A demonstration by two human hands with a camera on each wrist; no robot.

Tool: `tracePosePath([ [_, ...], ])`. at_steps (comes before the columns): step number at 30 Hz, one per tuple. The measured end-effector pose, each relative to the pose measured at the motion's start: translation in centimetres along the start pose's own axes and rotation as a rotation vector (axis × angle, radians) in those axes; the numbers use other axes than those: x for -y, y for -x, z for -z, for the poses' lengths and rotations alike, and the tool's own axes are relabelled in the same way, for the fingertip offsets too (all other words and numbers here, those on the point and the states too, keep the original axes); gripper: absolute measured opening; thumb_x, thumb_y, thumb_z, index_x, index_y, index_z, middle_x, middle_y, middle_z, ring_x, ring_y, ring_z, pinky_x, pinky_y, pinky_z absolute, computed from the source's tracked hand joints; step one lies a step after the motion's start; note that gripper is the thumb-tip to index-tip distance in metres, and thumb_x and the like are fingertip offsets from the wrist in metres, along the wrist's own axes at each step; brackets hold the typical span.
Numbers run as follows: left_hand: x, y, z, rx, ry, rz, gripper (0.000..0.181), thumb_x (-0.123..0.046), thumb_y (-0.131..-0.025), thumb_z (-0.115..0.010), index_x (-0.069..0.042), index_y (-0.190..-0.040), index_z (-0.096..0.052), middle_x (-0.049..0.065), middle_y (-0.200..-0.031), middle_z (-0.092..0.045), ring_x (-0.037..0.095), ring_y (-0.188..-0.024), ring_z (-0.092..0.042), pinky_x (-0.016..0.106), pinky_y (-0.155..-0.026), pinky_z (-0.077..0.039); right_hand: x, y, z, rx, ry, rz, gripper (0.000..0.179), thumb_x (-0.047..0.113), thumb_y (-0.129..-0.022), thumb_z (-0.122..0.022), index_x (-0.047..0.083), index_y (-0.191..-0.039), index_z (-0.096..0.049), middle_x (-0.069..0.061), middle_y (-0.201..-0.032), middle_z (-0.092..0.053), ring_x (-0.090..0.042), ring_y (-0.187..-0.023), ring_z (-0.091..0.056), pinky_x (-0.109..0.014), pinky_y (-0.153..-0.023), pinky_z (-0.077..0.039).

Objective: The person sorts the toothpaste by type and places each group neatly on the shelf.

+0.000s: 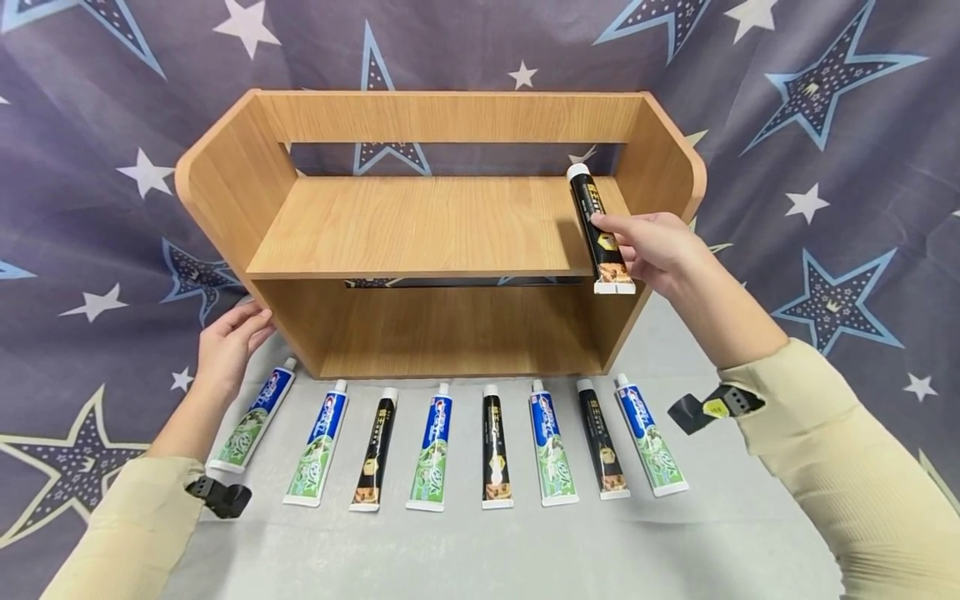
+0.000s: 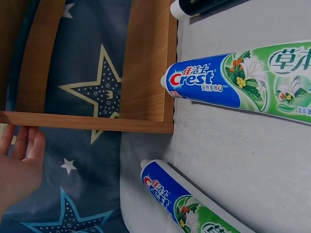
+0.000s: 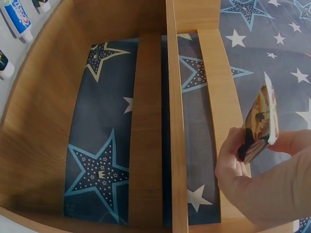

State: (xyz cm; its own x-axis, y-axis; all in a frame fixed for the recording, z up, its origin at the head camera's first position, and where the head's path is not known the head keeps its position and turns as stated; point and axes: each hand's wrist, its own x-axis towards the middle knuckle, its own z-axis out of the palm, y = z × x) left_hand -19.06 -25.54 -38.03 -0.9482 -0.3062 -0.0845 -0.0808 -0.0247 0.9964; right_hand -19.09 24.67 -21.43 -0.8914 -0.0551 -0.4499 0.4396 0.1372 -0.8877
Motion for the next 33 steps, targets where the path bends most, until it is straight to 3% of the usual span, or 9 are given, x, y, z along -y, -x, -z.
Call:
tracePosePath([
  [4, -0.1, 0.0, 0.0, -0.002, -0.001, 0.001, 0.033, -0.017, -0.090, -0.067, -0.005, -0.120, -0.061, -0.016, -0.094, -0.062, -0.005, -0.085, -0.063, 0.009, -0.083, -0.053, 0.8, -0.5, -0.3, -0.043, 0.049, 0.020, 0.037, 0.035, -0.090, -0.064, 0.011, -0.110, -0.044, 0.011, -0.073, -0.061, -0.001, -0.065, -0.065, -0.016, -0.063, -0.057],
  [8, -0.2, 0.1, 0.0, 0.000, 0.000, 0.001, 0.033, -0.017, -0.090, -0.067, -0.005, -0.120, -0.061, -0.016, -0.094, -0.061, -0.006, -0.085, -0.063, 0.008, -0.083, -0.053, 1.6, -1.0, -0.7, -0.135, 0.129, 0.039, 0.038, 0.039, -0.089, -0.065, 0.011, -0.107, -0.047, 0.014, -0.069, -0.055, 0.003, -0.061, -0.055, -0.013, -0.058, -0.052],
  [15, -0.1, 0.0, 0.0, 0.006, 0.021, -0.001, 0.036, -0.016, -0.090, -0.067, -0.004, -0.123, -0.060, -0.016, -0.094, -0.062, -0.006, -0.083, -0.063, 0.005, -0.077, -0.053, 2.3, -2.2, -1.2, -0.246, 0.242, 0.060, 0.043, 0.042, -0.087, -0.066, 0.011, -0.110, -0.049, 0.012, -0.076, -0.049, 0.000, -0.063, -0.047, -0.014, -0.058, -0.045],
  [20, 0.0, 0.0, -0.1, -0.011, 0.038, 0.004, 0.030, -0.013, -0.090, -0.067, -0.005, -0.118, -0.061, -0.016, -0.092, -0.062, -0.006, -0.080, -0.064, 0.005, -0.075, -0.053, 2.2, -3.2, -1.5, -0.314, 0.334, 0.094, 0.053, 0.042, -0.087, -0.066, 0.004, -0.122, -0.053, 0.010, -0.076, -0.049, 0.002, -0.058, -0.047, -0.014, -0.054, -0.044],
  [22, -0.1, 0.1, -0.2, -0.013, 0.028, 0.000, 0.031, -0.013, -0.090, -0.066, -0.003, -0.119, -0.060, -0.017, -0.091, -0.063, -0.006, -0.080, -0.064, 0.005, -0.076, -0.053, 2.0, -3.6, -1.5, -0.355, 0.386, 0.106, 0.061, 0.043, -0.086, -0.066, 0.001, -0.129, -0.052, 0.005, -0.084, -0.050, 0.002, -0.057, -0.048, -0.014, -0.053, -0.045],
  [28, -0.2, 0.3, -0.2, -0.014, -0.016, 0.007, 0.046, -0.016, -0.091, -0.065, 0.001, -0.132, -0.053, -0.018, -0.094, -0.060, -0.007, -0.084, -0.062, 0.006, -0.081, -0.053, 1.4, -4.2, -1.5, -0.465, 0.561, 0.114, 0.066, 0.048, -0.086, -0.062, 0.000, -0.130, -0.056, -0.013, -0.116, -0.047, -0.011, -0.081, -0.050, -0.015, -0.060, -0.043],
  [33, -0.2, 0.3, -0.1, -0.011, 0.009, 0.007, 0.045, -0.016, -0.090, -0.066, 0.001, -0.130, -0.054, -0.017, -0.094, -0.060, -0.006, -0.083, -0.063, 0.006, -0.080, -0.053, 0.9, -4.6, -1.5, -0.498, 0.636, 0.100, 0.069, 0.051, -0.085, -0.061, -0.002, -0.129, -0.055, -0.016, -0.117, -0.046, -0.022, -0.098, -0.047, -0.020, -0.068, -0.040],
])
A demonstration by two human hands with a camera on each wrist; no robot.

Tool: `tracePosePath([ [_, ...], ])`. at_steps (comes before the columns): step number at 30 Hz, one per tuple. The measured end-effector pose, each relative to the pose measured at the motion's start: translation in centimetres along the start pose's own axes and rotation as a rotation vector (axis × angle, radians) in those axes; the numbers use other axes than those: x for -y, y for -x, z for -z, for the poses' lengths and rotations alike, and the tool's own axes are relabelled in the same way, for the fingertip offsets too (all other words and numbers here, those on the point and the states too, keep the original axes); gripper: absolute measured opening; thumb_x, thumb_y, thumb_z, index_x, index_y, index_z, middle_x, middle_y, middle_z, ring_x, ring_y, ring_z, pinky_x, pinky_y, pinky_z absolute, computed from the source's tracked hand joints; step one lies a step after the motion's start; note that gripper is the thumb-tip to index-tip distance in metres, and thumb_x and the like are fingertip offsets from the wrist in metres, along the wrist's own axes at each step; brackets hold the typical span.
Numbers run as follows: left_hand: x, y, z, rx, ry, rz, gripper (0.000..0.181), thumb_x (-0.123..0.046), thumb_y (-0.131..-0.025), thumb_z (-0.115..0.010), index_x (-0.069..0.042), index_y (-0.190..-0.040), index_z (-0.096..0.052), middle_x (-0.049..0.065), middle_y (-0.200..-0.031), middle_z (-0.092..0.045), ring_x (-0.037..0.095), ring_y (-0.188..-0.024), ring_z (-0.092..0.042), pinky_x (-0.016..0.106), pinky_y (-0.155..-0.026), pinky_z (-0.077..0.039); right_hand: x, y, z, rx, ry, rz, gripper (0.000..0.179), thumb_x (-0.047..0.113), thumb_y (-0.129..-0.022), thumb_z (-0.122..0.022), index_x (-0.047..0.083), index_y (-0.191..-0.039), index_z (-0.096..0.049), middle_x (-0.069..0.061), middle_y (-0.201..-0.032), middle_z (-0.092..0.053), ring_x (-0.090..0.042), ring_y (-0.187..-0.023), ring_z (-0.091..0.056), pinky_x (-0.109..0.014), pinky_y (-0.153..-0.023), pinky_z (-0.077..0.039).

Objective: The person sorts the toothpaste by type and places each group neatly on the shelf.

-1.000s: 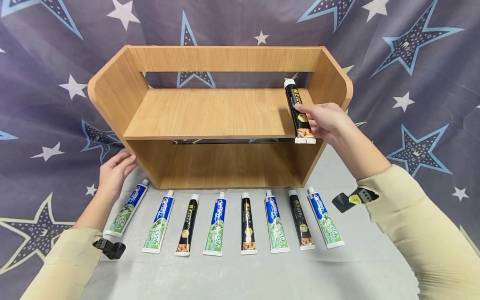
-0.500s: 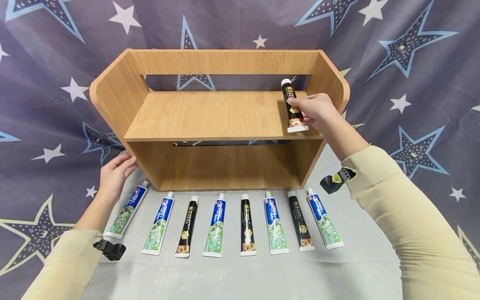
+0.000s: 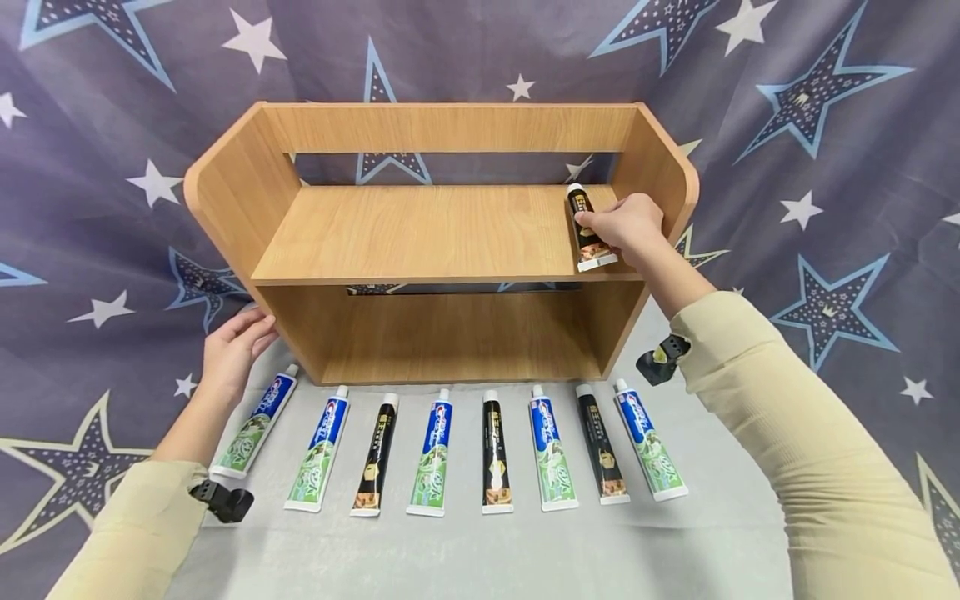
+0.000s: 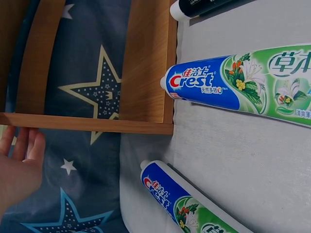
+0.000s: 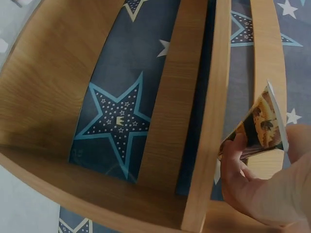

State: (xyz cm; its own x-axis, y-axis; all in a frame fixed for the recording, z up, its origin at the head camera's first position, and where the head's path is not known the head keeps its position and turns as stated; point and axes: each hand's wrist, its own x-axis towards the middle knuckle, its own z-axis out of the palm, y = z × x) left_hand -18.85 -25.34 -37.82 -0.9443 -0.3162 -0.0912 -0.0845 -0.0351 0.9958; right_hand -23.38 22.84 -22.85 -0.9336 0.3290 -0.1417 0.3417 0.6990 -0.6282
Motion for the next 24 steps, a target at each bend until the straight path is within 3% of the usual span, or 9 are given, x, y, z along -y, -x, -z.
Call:
tracePosePath([
  [5, 0.07, -0.09, -0.03, 0.001, 0.028, -0.001, 0.037, -0.014, -0.090, -0.066, -0.002, -0.123, -0.058, -0.016, -0.093, -0.062, -0.005, -0.083, -0.064, 0.005, -0.077, -0.053, 0.01, -0.23, -0.32, -0.032, 0.018, -0.004, 0.066, 0.051, -0.085, -0.062, -0.001, -0.125, -0.059, -0.014, -0.113, -0.046, -0.022, -0.098, -0.045, -0.020, -0.067, -0.039],
  [11, 0.04, -0.06, -0.05, 0.007, -0.010, 0.000, 0.044, -0.014, -0.092, -0.064, 0.002, -0.131, -0.053, -0.018, -0.094, -0.060, -0.007, -0.084, -0.062, 0.005, -0.080, -0.052, 0.17, -0.52, -0.47, -0.047, 0.018, 0.006, 0.060, 0.050, -0.085, -0.063, 0.001, -0.121, -0.064, -0.012, -0.107, -0.048, -0.017, -0.086, -0.048, -0.017, -0.059, -0.040],
  [15, -0.04, 0.11, -0.05, 0.008, -0.036, 0.010, 0.048, -0.015, -0.092, -0.063, 0.002, -0.134, -0.050, -0.019, -0.094, -0.059, -0.008, -0.085, -0.062, 0.005, -0.081, -0.052, 0.18, -0.58, -0.56, -0.055, 0.021, 0.013, 0.058, 0.048, -0.085, -0.064, 0.002, -0.120, -0.065, -0.012, -0.109, -0.048, -0.018, -0.090, -0.047, -0.017, -0.059, -0.039],
  [24, -0.22, 0.31, 0.03, 0.014, 0.000, 0.008, 0.047, -0.017, -0.090, -0.067, 0.002, -0.130, -0.054, -0.017, -0.093, -0.061, -0.007, -0.083, -0.064, 0.007, -0.081, -0.053, 0.20, -0.62, -0.68, -0.060, -0.009, 0.009, 0.057, 0.046, -0.085, -0.065, 0.003, -0.121, -0.064, -0.014, -0.115, -0.047, -0.016, -0.087, -0.047, -0.016, -0.058, -0.039],
])
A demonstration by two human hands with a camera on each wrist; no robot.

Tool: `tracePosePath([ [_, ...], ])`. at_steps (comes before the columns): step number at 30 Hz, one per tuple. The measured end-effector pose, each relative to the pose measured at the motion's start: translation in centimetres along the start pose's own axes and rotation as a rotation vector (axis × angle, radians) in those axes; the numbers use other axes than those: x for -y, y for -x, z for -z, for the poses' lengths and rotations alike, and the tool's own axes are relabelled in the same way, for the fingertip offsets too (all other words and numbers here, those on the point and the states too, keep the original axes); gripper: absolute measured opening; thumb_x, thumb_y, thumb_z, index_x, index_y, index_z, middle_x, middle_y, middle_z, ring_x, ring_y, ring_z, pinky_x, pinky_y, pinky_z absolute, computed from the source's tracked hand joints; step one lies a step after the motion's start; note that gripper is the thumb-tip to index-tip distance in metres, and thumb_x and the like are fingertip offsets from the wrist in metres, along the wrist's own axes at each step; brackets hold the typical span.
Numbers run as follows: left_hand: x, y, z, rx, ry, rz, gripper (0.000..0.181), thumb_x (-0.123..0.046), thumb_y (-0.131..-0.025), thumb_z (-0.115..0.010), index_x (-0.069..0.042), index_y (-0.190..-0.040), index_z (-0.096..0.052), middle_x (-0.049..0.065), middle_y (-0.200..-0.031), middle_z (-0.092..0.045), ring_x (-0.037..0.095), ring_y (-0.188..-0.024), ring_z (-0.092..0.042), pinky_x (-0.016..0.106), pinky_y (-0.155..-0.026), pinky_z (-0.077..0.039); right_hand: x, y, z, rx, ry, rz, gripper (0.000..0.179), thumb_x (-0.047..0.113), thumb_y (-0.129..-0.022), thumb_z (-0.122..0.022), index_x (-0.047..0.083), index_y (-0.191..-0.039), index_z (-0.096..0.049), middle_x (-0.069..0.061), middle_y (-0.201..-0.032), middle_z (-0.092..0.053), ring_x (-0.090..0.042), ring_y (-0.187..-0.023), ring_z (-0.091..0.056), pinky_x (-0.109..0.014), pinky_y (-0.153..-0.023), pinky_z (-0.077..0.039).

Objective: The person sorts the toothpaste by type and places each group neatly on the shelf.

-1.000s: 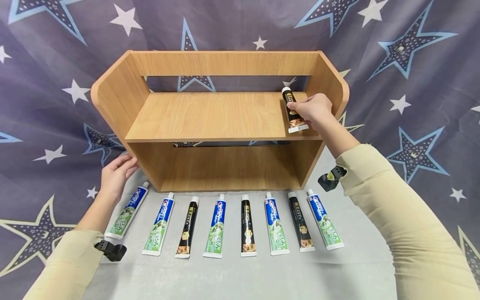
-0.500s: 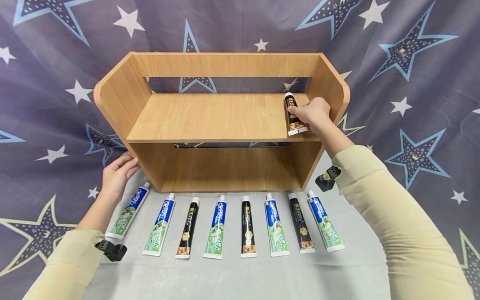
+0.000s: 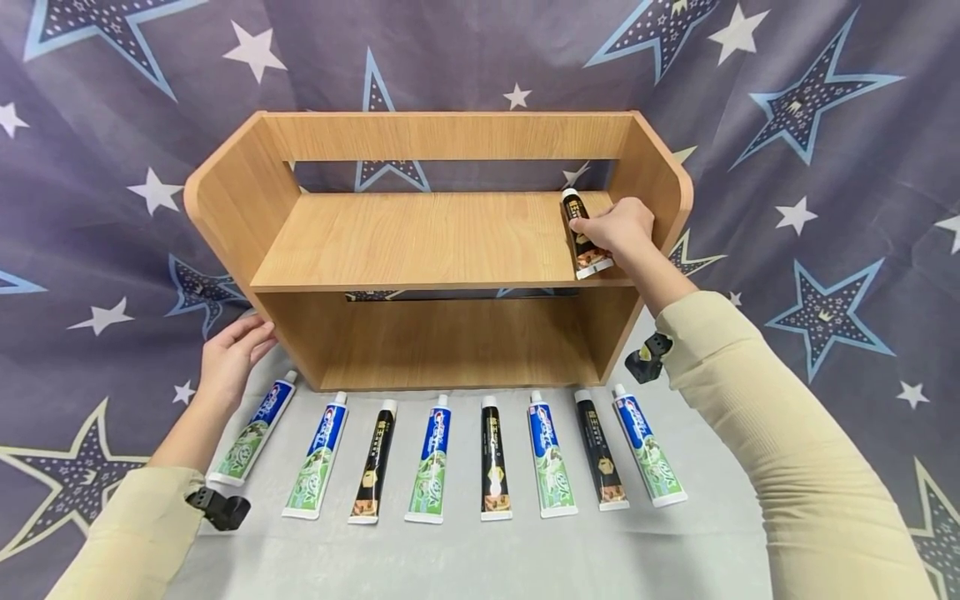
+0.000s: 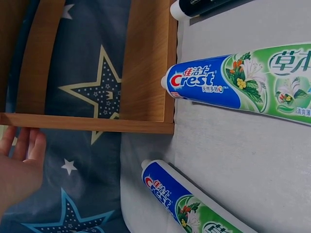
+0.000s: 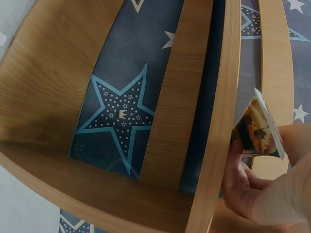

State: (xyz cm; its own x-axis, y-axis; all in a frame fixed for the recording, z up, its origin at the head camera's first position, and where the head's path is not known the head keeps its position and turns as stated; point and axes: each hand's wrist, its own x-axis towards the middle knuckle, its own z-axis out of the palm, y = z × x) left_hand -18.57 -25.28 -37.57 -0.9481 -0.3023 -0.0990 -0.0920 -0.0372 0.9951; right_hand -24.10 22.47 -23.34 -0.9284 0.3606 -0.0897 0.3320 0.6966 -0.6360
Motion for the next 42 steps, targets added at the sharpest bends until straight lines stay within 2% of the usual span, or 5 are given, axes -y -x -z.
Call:
tracePosePath([
  [10, -0.07, -0.33, -0.14, -0.010, 0.015, 0.009, 0.044, -0.014, -0.091, -0.065, 0.001, -0.131, -0.053, -0.019, -0.091, -0.062, -0.007, -0.083, -0.064, 0.005, -0.079, -0.053, 0.09, -0.15, -0.24, -0.040, -0.009, 0.015, 0.050, 0.045, -0.084, -0.066, 0.004, -0.111, -0.059, -0.010, -0.108, -0.047, -0.019, -0.094, -0.046, -0.019, -0.062, -0.038],
  [14, -0.15, -0.27, -0.17, -0.010, -0.013, -0.005, 0.047, -0.016, -0.091, -0.065, 0.002, -0.133, -0.053, -0.020, -0.092, -0.061, -0.007, -0.085, -0.063, 0.005, -0.079, -0.053, 0.20, -0.17, -0.27, -0.060, 0.015, 0.036, 0.049, 0.046, -0.084, -0.067, 0.004, -0.109, -0.060, -0.010, -0.107, -0.049, -0.020, -0.096, -0.046, -0.020, -0.064, -0.037],
  [22, 0.01, -0.15, -0.26, -0.006, -0.017, -0.023, 0.037, -0.016, -0.090, -0.067, -0.003, -0.124, -0.060, -0.020, -0.091, -0.063, -0.006, -0.085, -0.064, 0.009, -0.085, -0.053, 0.03, -0.22, -0.31, -0.078, 0.043, 0.073, 0.049, 0.044, -0.085, -0.065, 0.002, -0.111, -0.063, -0.013, -0.108, -0.054, -0.024, -0.100, -0.048, -0.021, -0.068, -0.036],
  [32, 0.33, -0.22, -0.15, -0.015, 0.009, -0.011, 0.032, -0.013, -0.090, -0.066, -0.003, -0.120, -0.060, -0.019, -0.089, -0.064, -0.006, -0.083, -0.064, 0.006, -0.079, -0.053, -0.24, -0.17, -0.41, -0.099, 0.080, 0.136, 0.047, 0.041, -0.086, -0.064, -0.001, -0.106, -0.067, -0.018, -0.108, -0.060, -0.029, -0.106, -0.049, -0.027, -0.074, -0.037],
  [42, 0.24, -0.30, -0.20, -0.028, 0.045, -0.006, 0.019, -0.009, -0.090, -0.065, -0.009, -0.109, -0.064, -0.017, -0.088, -0.065, -0.005, -0.080, -0.066, 0.008, -0.078, -0.055, -0.34, -0.05, -0.65, -0.103, 0.081, 0.160, 0.047, 0.040, -0.087, -0.064, -0.002, -0.108, -0.068, -0.019, -0.110, -0.062, -0.028, -0.104, -0.051, -0.024, -0.070, -0.036],
])
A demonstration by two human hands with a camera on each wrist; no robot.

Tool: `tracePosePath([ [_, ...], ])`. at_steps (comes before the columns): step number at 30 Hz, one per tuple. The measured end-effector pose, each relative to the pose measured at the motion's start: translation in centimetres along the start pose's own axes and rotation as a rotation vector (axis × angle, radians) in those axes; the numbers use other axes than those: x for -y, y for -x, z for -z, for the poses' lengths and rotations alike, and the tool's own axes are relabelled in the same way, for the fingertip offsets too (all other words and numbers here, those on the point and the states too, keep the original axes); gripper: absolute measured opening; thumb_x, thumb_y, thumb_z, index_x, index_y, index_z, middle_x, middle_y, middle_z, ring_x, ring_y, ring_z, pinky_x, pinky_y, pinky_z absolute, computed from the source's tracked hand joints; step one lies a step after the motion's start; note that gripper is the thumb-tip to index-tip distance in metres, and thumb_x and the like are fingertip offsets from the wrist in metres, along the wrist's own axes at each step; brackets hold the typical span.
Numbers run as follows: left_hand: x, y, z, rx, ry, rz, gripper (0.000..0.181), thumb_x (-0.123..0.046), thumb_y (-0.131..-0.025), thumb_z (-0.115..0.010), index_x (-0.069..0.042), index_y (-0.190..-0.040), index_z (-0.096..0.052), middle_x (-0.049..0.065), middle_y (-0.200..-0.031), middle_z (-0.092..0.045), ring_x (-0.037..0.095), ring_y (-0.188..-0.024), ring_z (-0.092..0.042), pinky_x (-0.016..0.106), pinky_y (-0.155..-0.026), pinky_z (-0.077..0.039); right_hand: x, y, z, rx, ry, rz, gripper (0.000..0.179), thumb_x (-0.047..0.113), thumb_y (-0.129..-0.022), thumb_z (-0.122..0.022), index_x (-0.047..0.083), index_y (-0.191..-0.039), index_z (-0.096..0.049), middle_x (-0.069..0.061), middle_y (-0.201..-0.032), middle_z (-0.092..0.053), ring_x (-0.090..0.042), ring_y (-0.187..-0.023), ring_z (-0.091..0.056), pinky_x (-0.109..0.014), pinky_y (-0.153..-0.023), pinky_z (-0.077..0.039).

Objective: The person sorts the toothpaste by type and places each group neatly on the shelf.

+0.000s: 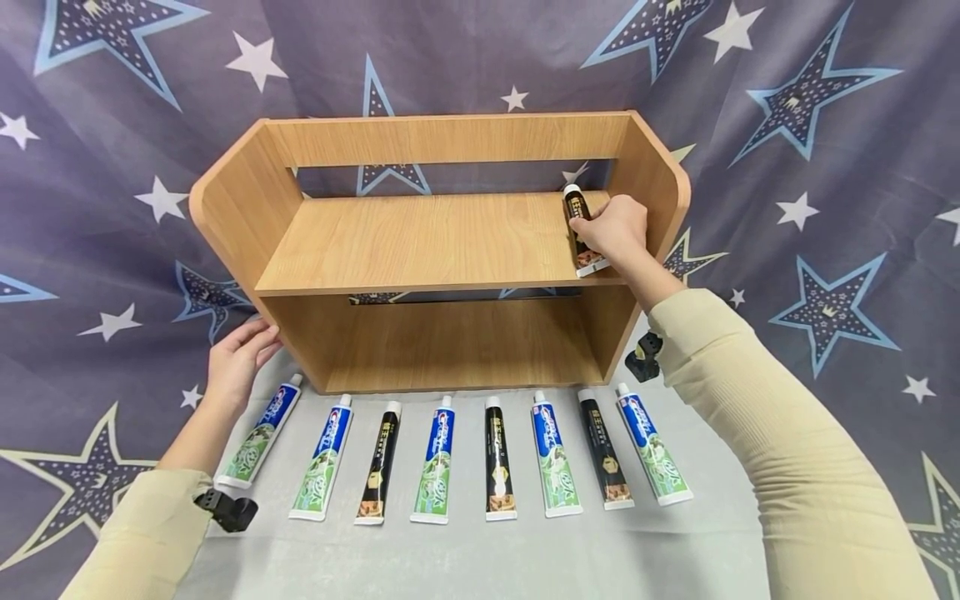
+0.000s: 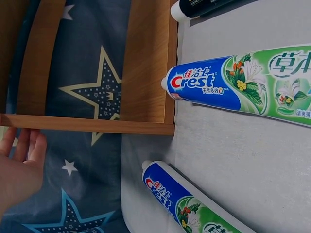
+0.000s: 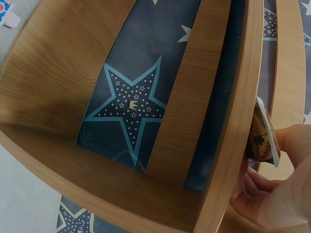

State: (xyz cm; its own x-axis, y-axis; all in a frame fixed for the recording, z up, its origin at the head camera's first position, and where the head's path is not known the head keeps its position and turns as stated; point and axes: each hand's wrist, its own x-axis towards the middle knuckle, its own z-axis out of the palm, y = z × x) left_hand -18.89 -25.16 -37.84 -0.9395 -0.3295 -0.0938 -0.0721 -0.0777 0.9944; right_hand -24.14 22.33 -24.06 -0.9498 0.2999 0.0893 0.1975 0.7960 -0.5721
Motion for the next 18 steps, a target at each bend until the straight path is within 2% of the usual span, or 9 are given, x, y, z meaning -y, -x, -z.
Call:
tracePosePath([
  [8, 0.09, -0.01, 0.13, -0.002, -0.052, 0.016, 0.040, -0.013, -0.091, -0.065, 0.000, -0.128, -0.056, -0.019, -0.091, -0.062, -0.004, -0.086, -0.065, 0.008, -0.082, -0.054, -0.21, 0.19, -0.18, -0.017, -0.007, 0.029, 0.045, 0.038, -0.087, -0.064, -0.003, -0.106, -0.068, -0.020, -0.107, -0.064, -0.028, -0.100, -0.053, -0.024, -0.069, -0.038],
  [13, 0.19, 0.01, 0.16, -0.003, -0.081, -0.003, 0.042, -0.014, -0.091, -0.064, 0.001, -0.130, -0.055, -0.019, -0.092, -0.061, -0.004, -0.089, -0.065, 0.007, -0.082, -0.054, -0.33, 0.20, -0.28, -0.036, -0.004, 0.063, 0.045, 0.038, -0.087, -0.064, -0.004, -0.104, -0.068, -0.021, -0.106, -0.065, -0.029, -0.099, -0.054, -0.028, -0.073, -0.040],
  [18, 0.13, 0.11, 0.11, 0.000, -0.088, -0.009, 0.042, -0.013, -0.092, -0.064, 0.002, -0.130, -0.054, -0.020, -0.092, -0.060, -0.006, -0.085, -0.063, 0.007, -0.082, -0.054, -0.45, 0.20, -0.35, -0.031, -0.014, 0.073, 0.046, 0.039, -0.088, -0.064, -0.004, -0.106, -0.067, -0.022, -0.108, -0.065, -0.029, -0.099, -0.054, -0.028, -0.072, -0.040],
])
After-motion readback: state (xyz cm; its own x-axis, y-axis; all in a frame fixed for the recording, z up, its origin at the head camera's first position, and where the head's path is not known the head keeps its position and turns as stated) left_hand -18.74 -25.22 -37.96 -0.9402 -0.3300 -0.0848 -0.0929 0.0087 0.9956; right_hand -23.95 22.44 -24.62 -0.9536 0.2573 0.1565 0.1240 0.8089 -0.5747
